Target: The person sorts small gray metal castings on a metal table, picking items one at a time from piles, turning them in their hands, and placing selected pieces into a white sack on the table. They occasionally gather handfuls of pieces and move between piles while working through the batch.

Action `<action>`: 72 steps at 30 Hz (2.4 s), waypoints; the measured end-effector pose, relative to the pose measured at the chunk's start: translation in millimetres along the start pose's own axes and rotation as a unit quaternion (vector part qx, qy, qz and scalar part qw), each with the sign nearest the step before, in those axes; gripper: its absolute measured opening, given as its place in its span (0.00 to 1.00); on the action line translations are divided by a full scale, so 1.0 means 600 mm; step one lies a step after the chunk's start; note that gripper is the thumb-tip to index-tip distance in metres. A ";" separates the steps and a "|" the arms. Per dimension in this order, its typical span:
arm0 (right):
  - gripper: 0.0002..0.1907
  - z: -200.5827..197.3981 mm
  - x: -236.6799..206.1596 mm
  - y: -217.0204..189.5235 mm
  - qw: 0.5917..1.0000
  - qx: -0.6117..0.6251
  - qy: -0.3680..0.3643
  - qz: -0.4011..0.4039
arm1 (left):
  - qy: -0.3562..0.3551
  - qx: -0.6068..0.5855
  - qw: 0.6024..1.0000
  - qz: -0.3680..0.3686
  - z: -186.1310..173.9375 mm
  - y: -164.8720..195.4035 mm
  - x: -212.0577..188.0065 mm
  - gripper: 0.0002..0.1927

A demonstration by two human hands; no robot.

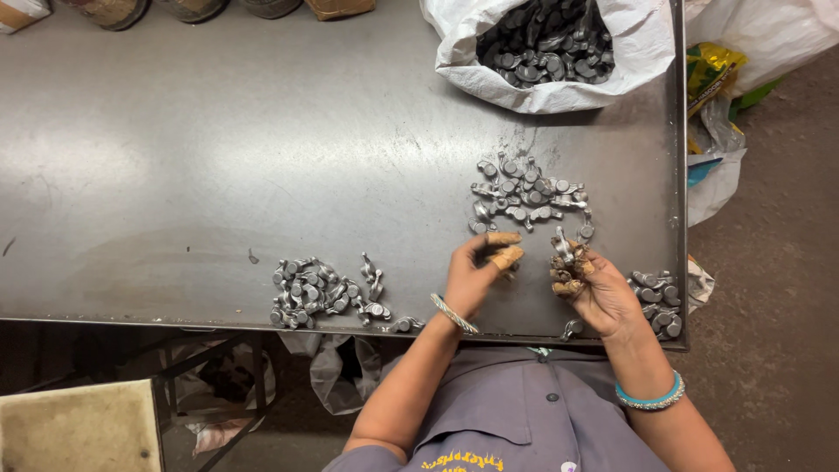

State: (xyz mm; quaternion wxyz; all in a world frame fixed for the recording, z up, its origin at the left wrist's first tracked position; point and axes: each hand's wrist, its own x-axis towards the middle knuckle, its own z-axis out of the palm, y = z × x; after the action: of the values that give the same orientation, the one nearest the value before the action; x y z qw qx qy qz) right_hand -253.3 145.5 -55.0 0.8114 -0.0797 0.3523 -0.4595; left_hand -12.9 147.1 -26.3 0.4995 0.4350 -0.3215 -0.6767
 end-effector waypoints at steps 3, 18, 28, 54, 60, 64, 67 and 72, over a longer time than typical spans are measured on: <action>0.13 0.004 -0.002 0.001 0.999 -0.036 0.031 0.005 | -0.012 -0.036 0.998 -0.044 0.014 -0.023 -0.010 0.15; 0.27 0.206 0.045 0.003 0.471 -0.801 0.098 -0.357 | 0.142 0.450 0.881 0.041 -0.026 0.059 0.068 0.33; 0.15 0.132 0.022 0.013 0.571 -0.756 0.026 -0.319 | 0.045 0.530 0.847 0.021 -0.018 0.070 0.065 0.48; 0.20 -0.016 -0.042 -0.003 0.980 -0.183 0.014 -0.072 | -0.084 0.045 0.992 -0.088 0.012 -0.050 0.000 0.10; 0.16 0.043 -0.049 -0.003 0.963 -0.251 -0.015 -0.097 | -0.088 -0.071 0.983 -0.142 0.001 -0.051 -0.009 0.14; 0.13 0.126 -0.045 -0.012 0.824 -0.519 -0.039 -0.225 | -0.067 -0.152 0.968 -0.190 -0.009 -0.037 -0.010 0.18; 0.16 0.184 -0.012 -0.011 0.640 -0.686 0.017 -0.347 | -0.043 -0.141 0.973 -0.178 -0.017 -0.025 -0.011 0.18; 0.17 0.209 0.036 0.001 0.536 -0.750 0.020 -0.387 | 0.013 -0.030 0.995 -0.089 -0.025 0.004 -0.015 0.14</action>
State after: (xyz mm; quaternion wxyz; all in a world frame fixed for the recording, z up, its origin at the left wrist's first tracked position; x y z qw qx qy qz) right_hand -165.0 104.2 26.7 0.1902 -0.7785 0.5189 -0.2975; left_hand 2.8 154.6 -27.8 0.4542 0.4555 -0.2544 -0.7222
